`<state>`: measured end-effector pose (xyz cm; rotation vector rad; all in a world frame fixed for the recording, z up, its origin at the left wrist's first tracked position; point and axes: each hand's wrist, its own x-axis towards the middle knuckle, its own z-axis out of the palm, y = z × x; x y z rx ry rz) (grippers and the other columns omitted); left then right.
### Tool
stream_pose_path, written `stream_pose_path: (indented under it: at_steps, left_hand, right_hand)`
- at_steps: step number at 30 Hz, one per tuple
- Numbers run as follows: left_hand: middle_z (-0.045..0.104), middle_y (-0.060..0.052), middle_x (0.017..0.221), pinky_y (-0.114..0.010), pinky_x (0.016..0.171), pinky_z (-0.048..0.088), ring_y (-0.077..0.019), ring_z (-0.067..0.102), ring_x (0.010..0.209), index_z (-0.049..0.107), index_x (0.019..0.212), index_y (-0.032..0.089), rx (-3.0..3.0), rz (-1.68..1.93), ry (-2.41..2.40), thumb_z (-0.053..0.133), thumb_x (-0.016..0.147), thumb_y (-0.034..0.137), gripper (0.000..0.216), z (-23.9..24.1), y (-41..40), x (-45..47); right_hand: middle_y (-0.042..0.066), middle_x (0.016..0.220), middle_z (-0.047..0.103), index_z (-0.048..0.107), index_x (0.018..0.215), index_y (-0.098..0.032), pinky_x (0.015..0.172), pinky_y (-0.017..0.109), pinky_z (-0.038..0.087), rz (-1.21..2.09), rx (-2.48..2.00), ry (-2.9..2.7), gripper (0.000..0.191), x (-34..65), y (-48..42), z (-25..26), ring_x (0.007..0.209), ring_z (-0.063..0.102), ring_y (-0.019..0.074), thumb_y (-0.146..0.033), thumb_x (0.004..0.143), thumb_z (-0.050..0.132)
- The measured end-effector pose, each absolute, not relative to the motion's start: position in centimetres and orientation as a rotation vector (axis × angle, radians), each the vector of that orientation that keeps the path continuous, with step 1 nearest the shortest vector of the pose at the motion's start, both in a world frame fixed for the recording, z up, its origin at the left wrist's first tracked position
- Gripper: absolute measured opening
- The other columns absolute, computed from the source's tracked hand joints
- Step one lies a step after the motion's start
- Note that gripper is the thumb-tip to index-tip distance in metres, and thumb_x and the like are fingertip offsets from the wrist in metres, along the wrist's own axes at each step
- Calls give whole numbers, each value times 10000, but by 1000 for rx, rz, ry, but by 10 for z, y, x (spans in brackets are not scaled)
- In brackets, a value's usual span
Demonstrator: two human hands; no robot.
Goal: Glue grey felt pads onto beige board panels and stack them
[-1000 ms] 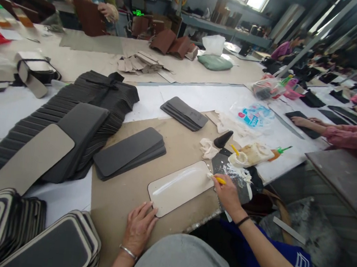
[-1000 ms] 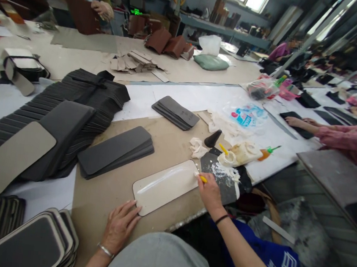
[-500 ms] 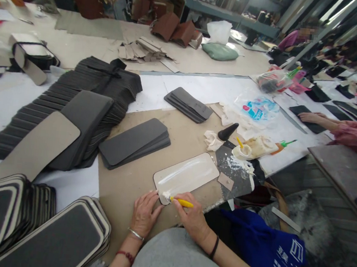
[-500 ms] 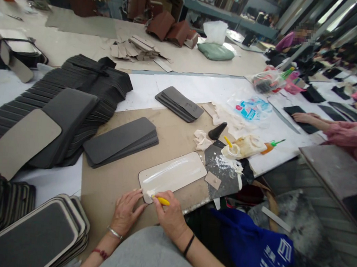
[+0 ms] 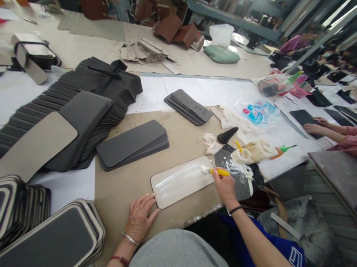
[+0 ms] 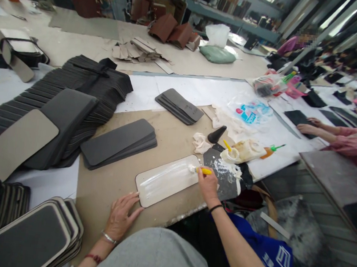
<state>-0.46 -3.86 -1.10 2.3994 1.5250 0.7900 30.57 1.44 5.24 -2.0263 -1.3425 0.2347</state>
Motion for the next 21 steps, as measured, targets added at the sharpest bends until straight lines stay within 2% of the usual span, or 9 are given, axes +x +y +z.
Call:
stream_pose_path:
  at_steps: [5,13,16,21]
  left_hand:
    - [657,-60,1053,-379,824,406,-236,570,985,609,948,215,2391,796,1534,586,764,301,204,-10,-38,-4]
    - [642,-64,1086,-384,848,400,-231,550,1022,597,975,207,2340,764,1547,595,761,275,225,-6,-40,-2]
    - [634,-63,1102,-387,856,394,-231,542,1031,593,976,207,2319,727,1557,594,764,283,225,-5,-41,-1]
    - [634,-69,1101,-390,855,396,-231,539,1034,595,964,200,2303,726,1558,594,766,284,215,-3,-41,-1]
  right_hand:
    - [100,850,641,625,788,-166,780,374,442,33,-2003,-1520,404,337,20,60,812,576,217,-491,828,387]
    - [94,856,635,612,858,-177,815,382,436,32,-1847,-1728,338,321,21,71,849,563,218,-441,854,401]
    - [89,860,637,616,843,-178,799,363,449,174,-1826,-1665,307,302,16,75,835,577,208,-436,832,451]
    - [70,844,647,617,845,-182,737,322,485,685,-1709,-1517,265,247,-1,73,796,610,188,-413,819,490]
